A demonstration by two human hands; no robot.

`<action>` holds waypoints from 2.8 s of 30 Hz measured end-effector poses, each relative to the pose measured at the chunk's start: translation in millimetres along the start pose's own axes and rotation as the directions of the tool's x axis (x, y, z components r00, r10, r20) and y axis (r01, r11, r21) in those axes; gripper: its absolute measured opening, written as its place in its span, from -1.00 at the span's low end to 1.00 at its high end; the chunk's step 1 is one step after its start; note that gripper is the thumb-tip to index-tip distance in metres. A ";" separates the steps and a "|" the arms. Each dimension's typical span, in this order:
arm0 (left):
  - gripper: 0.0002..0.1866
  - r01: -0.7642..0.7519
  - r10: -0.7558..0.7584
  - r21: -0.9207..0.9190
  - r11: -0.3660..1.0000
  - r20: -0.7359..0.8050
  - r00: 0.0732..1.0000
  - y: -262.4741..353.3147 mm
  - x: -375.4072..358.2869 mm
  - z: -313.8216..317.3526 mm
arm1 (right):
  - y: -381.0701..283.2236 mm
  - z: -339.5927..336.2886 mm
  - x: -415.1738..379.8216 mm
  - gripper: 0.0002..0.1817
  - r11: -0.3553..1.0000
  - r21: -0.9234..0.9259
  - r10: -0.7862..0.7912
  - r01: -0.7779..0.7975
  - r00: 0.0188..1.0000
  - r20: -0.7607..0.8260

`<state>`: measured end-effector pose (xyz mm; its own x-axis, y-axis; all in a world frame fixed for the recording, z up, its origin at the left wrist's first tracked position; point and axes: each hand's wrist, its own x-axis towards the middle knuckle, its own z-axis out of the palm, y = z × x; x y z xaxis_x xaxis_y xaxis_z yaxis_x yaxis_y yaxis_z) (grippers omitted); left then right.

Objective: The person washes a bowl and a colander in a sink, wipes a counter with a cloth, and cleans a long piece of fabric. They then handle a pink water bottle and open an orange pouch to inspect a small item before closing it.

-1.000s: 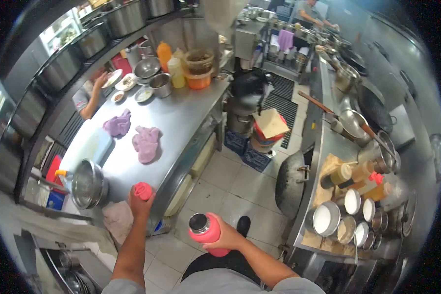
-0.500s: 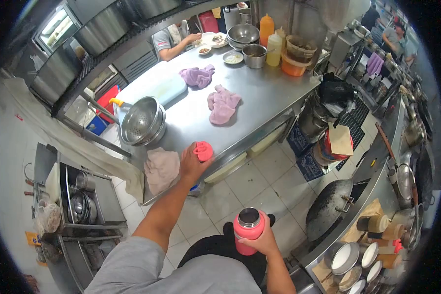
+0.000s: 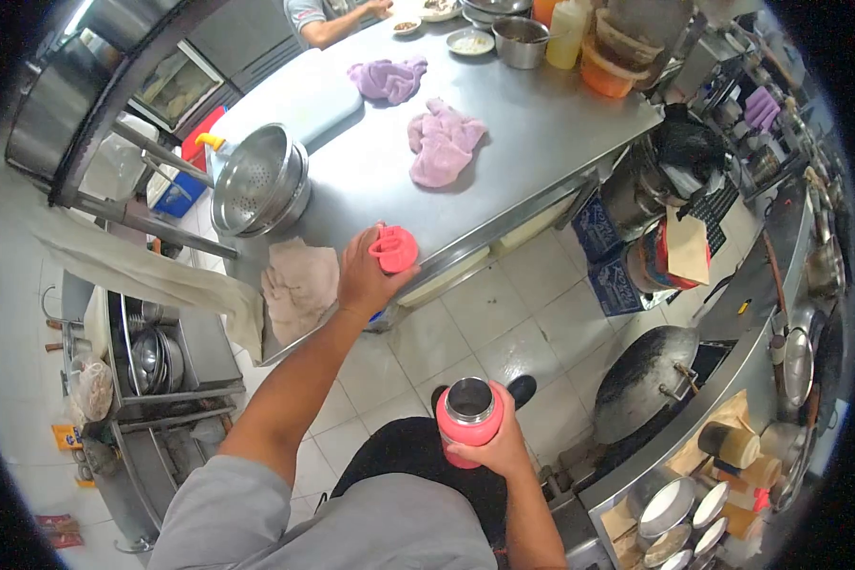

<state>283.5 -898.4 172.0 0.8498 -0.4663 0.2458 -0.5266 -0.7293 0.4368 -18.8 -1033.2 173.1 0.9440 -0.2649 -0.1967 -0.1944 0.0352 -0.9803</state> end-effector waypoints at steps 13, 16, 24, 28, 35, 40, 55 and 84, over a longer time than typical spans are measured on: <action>-0.08 0.052 -0.052 -0.051 0.997 0.006 0.999 5.0 6.7 -7.4 | -13.4 -8.3 65.6 0.23 0.996 -0.094 0.004 0.008 0.991 0.133; -0.08 0.011 -0.012 -0.046 0.999 -0.022 1.000 2.7 8.2 -5.5 | -16.0 -13.0 86.6 0.24 0.996 -0.084 -0.025 0.040 0.985 0.169; -0.08 0.012 -0.012 -0.027 1.000 0.008 1.000 4.4 8.6 -8.1 | -27.8 -14.5 110.3 0.27 0.988 -0.133 -0.057 0.083 0.980 0.192; -0.08 0.008 -0.008 -0.052 0.999 -0.011 1.000 2.8 7.6 -5.9 | -24.6 -11.0 103.7 0.26 0.992 -0.108 -0.042 0.066 0.977 0.211; -0.06 0.047 -0.046 -0.029 0.998 0.031 0.998 4.9 5.6 -7.5 | -16.7 -0.3 76.1 0.30 0.996 -0.083 -0.009 0.027 0.975 0.221; -0.07 0.029 -0.029 -0.022 0.999 0.007 1.000 5.0 3.6 -6.9 | -9.9 7.3 58.8 0.27 0.998 -0.045 0.048 -0.040 0.979 0.199; -0.11 -0.013 0.013 -0.018 1.000 -0.012 1.000 7.5 0.2 -2.7 | -6.4 14.9 22.0 0.25 0.999 -0.052 -0.002 0.005 0.998 0.058; -0.04 -0.039 0.037 -0.036 0.999 -0.054 0.998 1.3 -3.1 1.0 | -79.9 -38.1 -16.9 0.23 0.981 -0.181 -0.103 0.071 0.979 -0.175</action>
<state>280.1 -898.4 170.9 0.8297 -0.4655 0.3080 -0.5582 -0.6918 0.4580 -29.3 -1068.3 255.5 0.8979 -0.4313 -0.0881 -0.1717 -0.1588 -0.9723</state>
